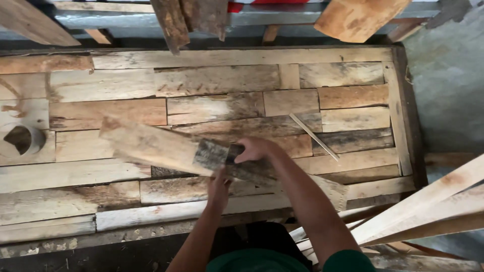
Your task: Arranging and fitting thin wood planks onto a wooden base.
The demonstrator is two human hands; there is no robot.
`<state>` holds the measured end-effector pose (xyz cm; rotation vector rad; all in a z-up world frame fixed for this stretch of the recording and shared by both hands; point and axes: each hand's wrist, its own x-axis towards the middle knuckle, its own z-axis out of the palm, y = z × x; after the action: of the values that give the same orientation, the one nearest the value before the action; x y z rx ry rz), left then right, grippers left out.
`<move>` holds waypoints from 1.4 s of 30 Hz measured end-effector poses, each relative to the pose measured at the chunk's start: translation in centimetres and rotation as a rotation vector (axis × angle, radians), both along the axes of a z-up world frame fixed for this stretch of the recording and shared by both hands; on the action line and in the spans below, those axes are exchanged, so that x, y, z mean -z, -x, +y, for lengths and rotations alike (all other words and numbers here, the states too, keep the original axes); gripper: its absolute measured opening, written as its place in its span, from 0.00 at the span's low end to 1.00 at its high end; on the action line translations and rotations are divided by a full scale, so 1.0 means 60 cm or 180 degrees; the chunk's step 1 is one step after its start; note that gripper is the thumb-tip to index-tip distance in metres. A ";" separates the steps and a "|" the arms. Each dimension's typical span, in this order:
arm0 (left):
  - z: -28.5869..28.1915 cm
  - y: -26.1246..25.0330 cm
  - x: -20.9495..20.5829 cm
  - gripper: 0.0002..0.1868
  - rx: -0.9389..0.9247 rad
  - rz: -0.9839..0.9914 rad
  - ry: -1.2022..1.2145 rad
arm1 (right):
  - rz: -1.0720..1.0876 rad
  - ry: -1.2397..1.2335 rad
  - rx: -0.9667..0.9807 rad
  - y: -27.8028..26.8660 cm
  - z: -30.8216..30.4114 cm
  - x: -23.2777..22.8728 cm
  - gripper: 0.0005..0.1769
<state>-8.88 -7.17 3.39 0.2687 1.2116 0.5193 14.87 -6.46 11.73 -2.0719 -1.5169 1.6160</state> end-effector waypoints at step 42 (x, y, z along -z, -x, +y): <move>-0.101 -0.119 0.032 0.23 0.0003 0.0407 -0.1019 | -0.2238 -0.1704 0.1584 -0.327 -0.292 0.199 0.10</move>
<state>-1.72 -13.26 1.46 0.5817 1.2493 0.7042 34.50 -23.99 -0.22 -2.4869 -1.2103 0.2671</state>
